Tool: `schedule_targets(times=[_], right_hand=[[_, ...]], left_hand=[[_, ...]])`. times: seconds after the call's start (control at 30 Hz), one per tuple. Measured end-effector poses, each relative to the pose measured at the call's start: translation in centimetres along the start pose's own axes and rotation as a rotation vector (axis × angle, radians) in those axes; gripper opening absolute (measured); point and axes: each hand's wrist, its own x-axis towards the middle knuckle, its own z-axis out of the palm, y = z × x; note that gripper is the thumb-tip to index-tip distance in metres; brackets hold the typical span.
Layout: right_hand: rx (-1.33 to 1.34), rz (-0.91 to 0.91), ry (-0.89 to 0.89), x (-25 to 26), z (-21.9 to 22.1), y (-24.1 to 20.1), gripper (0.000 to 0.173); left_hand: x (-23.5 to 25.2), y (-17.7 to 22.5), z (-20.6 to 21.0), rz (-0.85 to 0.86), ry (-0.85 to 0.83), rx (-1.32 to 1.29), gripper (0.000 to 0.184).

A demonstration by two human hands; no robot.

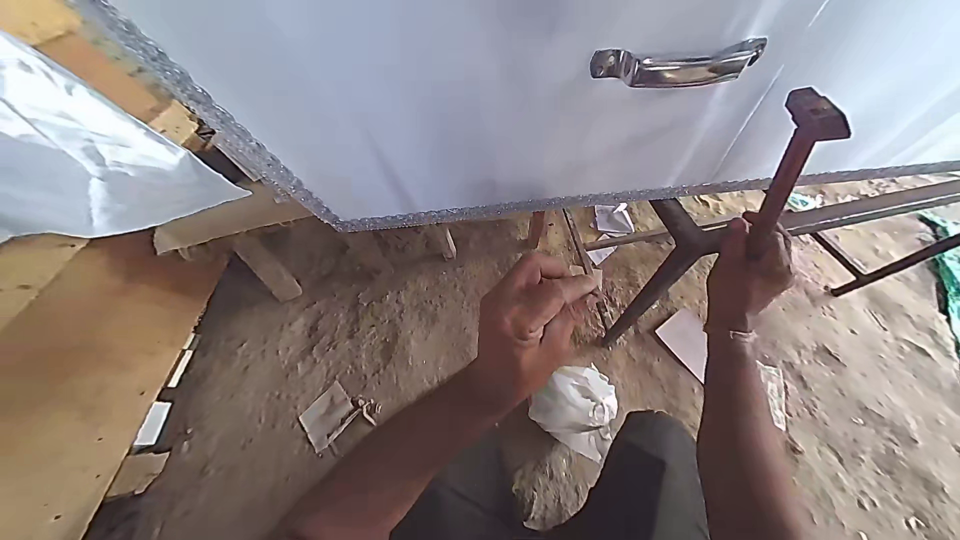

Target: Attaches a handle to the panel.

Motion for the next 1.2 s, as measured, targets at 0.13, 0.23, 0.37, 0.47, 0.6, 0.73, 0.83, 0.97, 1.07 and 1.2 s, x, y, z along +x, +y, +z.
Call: schedule_targets(times=[0.13,0.23,0.37,0.47,0.6,0.73,0.83,0.97,1.07,1.2], right_hand=[[0.006,-0.011,-0.017,0.0,-0.2,0.1,0.036],[0.010,-0.010,-0.022,-0.1,-0.3,0.2,0.039],[0.031,-0.039,-0.035,-0.2,-0.4,0.5,0.039],[0.041,-0.055,-0.020,-0.1,-0.2,0.7,0.038],[0.036,-0.022,-0.023,0.0,-0.2,0.3,0.039],[0.040,-0.020,-0.039,0.0,-0.4,0.3,0.038],[0.039,-0.029,-0.036,0.0,-0.4,0.3,0.038],[0.035,0.015,-0.042,0.0,-0.5,-0.2,0.038],[0.021,0.037,-0.051,-0.1,-0.6,-0.6,0.039],[0.030,-0.032,-0.016,-0.1,-0.3,-0.2,0.038]], left_hand=[[-0.1,-0.1,0.5,0.040,0.022,0.005,0.011],[-0.1,-0.3,0.7,0.044,0.023,0.021,0.011],[-0.2,-0.5,0.7,0.060,0.034,0.020,0.009],[-0.2,-0.6,0.6,0.052,0.030,0.030,0.009],[-0.1,-0.7,0.4,0.026,0.017,0.051,0.011],[0.0,-0.7,0.3,0.009,-0.002,0.058,0.013],[0.0,-0.8,0.3,-0.006,-0.003,0.060,0.014],[-0.1,-0.9,0.3,-0.014,-0.003,0.062,0.013],[0.0,-1.2,0.2,-0.019,-0.004,0.060,0.014],[0.1,-1.4,0.2,-0.016,-0.014,0.046,0.014]])
